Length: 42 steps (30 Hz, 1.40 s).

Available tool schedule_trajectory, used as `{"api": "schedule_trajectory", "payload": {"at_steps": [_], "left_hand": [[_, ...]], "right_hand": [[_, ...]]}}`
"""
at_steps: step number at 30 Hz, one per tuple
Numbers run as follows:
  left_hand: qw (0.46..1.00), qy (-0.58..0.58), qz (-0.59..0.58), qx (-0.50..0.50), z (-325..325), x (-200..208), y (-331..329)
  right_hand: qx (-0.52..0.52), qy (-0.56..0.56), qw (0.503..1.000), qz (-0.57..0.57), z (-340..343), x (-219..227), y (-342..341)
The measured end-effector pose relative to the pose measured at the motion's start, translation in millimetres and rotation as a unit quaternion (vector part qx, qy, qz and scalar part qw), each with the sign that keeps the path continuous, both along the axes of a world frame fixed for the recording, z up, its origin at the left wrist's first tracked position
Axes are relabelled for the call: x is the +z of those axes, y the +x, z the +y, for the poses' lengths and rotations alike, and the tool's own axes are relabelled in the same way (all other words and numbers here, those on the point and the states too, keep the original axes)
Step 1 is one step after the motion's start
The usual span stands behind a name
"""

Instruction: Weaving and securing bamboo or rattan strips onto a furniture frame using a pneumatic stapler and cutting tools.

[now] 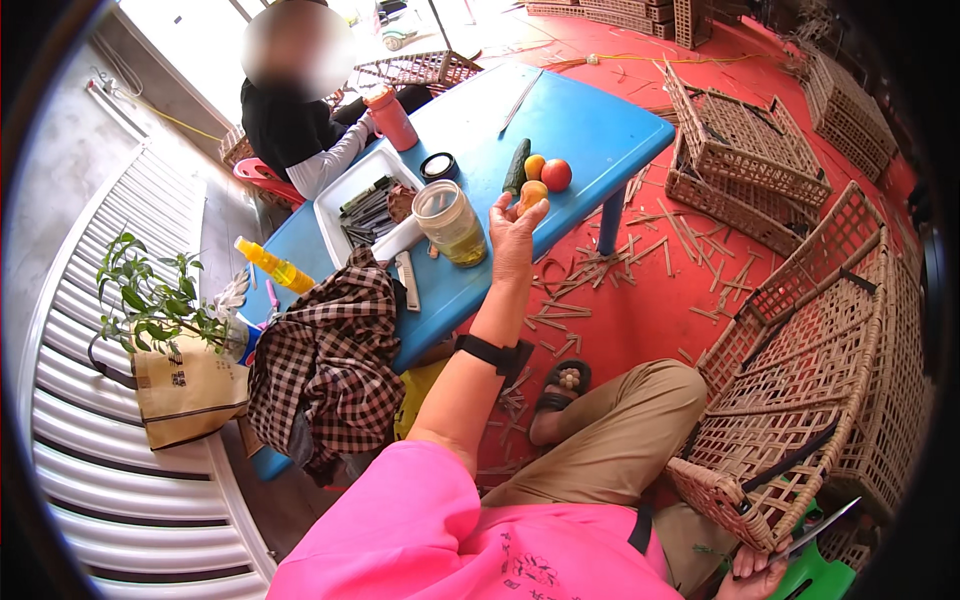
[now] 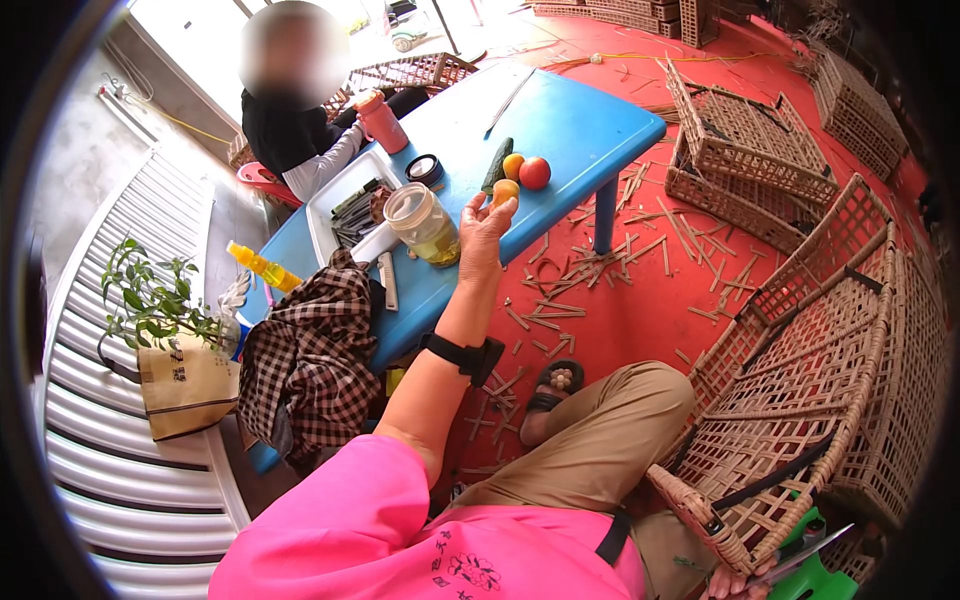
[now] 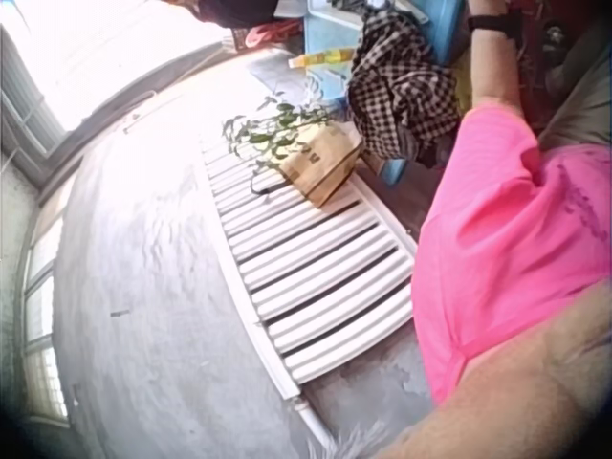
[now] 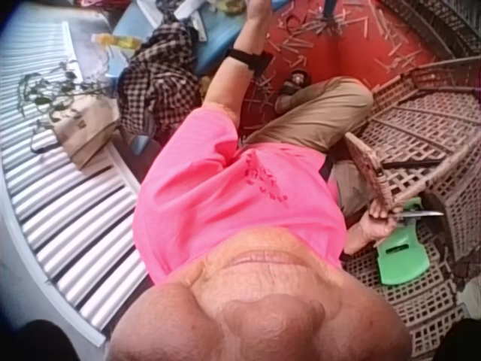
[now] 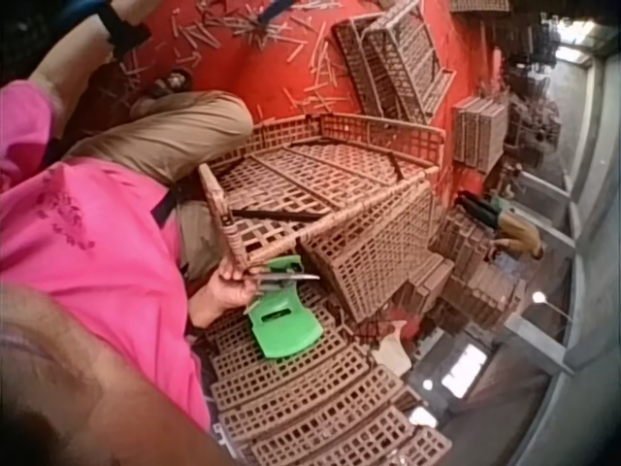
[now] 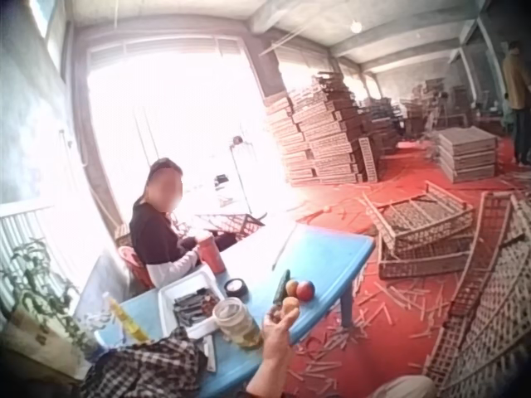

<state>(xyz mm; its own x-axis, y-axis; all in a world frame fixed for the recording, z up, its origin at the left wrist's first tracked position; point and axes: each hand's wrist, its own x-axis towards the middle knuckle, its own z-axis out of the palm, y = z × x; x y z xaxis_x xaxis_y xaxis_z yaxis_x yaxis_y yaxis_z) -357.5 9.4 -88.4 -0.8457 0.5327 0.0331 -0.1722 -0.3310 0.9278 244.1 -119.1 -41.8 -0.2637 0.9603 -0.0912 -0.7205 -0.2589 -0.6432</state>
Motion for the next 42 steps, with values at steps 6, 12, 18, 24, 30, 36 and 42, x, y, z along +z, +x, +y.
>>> {"api": "schedule_trajectory", "payload": {"at_steps": [6,12,18,24,30,36,42], "left_hand": [[0.965,-0.154,0.182,0.109,11,-19,-2],[0.866,-0.292,0.358,0.193,16,-24,-5],[0.835,-0.343,0.382,0.201,18,-24,-9],[0.821,-0.351,0.389,0.228,24,-31,-18],[0.828,-0.351,0.367,0.235,27,-29,-17],[0.792,-0.283,0.468,0.272,14,-22,5],[0.801,-0.177,0.556,0.132,-19,-16,91]], "right_hand": [[-0.004,0.000,1.000,-0.005,-1,0,1],[-0.006,-0.006,1.000,-0.004,-3,3,-1],[-0.022,-0.016,0.999,-0.017,-5,2,-1],[-0.030,-0.024,0.999,-0.024,-5,0,1],[-0.015,-0.013,1.000,-0.010,-3,-2,2],[-0.023,-0.024,0.999,-0.008,-4,-6,4],[-0.029,-0.011,0.999,-0.010,-4,-12,4]]}}
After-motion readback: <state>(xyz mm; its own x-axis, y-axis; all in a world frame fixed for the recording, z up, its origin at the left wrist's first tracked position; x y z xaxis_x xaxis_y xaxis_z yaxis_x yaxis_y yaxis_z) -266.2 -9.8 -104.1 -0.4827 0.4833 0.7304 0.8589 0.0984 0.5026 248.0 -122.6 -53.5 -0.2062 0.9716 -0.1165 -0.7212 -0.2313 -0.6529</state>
